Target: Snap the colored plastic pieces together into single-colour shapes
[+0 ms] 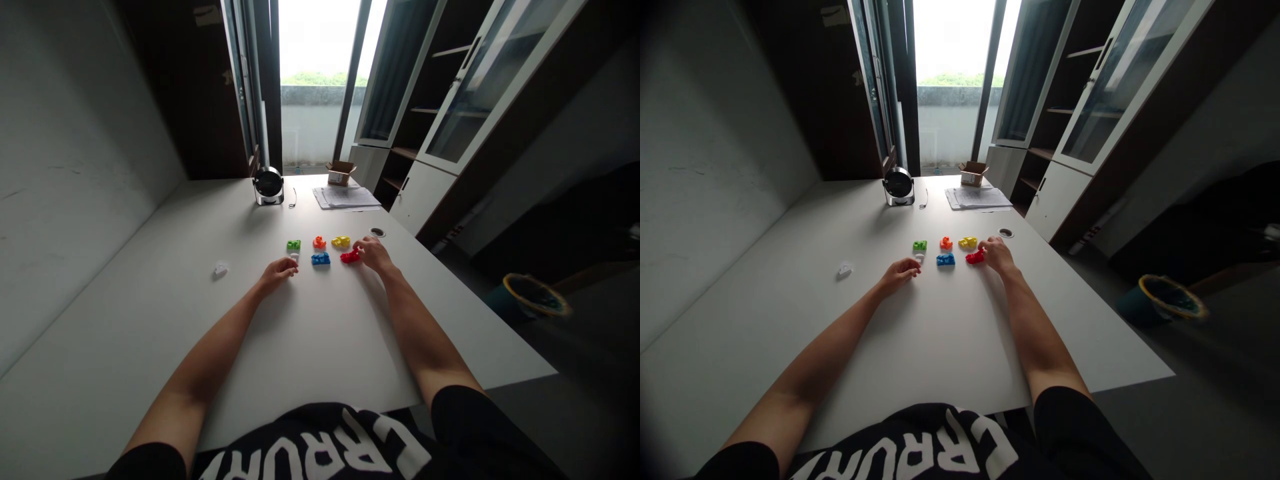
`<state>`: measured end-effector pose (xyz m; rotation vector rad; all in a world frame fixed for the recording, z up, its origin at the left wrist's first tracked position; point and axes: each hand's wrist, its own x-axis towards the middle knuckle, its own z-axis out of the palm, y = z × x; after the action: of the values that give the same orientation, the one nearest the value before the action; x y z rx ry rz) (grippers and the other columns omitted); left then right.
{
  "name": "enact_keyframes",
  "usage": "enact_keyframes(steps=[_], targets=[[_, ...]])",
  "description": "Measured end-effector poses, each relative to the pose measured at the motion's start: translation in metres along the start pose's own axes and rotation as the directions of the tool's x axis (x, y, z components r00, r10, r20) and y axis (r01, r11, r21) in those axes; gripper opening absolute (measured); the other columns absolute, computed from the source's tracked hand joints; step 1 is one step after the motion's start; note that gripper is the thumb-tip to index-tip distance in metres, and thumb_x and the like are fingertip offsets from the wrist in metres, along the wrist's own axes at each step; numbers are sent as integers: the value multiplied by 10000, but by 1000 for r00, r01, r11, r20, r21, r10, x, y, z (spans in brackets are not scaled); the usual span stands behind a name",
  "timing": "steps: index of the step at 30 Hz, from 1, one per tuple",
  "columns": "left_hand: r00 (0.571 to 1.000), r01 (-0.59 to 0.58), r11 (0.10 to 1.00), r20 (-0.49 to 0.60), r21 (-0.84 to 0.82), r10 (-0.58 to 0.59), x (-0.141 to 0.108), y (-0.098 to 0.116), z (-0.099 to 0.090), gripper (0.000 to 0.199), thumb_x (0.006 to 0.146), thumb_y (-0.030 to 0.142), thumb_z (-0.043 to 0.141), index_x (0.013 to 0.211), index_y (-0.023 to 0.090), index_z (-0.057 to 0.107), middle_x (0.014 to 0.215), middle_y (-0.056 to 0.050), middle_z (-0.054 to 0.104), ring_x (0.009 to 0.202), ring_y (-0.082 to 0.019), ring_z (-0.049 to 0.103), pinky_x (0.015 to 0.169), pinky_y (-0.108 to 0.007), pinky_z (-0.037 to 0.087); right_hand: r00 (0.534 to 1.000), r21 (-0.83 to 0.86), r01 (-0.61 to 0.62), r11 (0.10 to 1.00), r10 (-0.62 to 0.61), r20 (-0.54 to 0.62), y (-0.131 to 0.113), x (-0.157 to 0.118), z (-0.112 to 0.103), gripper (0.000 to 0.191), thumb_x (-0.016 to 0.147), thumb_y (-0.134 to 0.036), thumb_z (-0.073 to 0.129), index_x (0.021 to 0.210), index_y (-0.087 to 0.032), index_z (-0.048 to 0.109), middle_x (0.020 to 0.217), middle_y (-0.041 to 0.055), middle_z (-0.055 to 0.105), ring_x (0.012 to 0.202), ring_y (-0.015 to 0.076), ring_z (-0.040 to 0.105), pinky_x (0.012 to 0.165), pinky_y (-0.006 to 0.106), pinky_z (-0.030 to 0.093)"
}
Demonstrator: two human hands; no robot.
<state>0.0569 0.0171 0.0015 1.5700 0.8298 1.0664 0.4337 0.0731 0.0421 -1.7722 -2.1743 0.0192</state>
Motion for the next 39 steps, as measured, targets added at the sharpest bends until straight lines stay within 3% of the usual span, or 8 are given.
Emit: enact_keyframes(steps=[18, 39], targets=[[1000, 19, 1000, -12, -1, -19, 0, 2, 1, 240, 824, 293, 717, 1014, 147, 698, 926, -82, 717, 838, -182, 656, 747, -307, 503, 1000, 52, -9, 999, 11, -27, 0, -2, 2, 204, 912, -287, 583, 994, -233, 762, 995, 83, 656, 1009, 240, 584, 882, 354, 477], [1000, 14, 1000, -3, 19, -14, 0, -2, -1, 228, 840, 291, 700, 1026, 159, 698, 930, -76, 719, 831, -176, 657, 756, -309, 508, 998, 130, -26, 991, 33, -53, 9, -2, 11, 140, 831, -192, 616, 924, -240, 709, 965, 42, 652, 953, 203, 613, 853, 309, 492]])
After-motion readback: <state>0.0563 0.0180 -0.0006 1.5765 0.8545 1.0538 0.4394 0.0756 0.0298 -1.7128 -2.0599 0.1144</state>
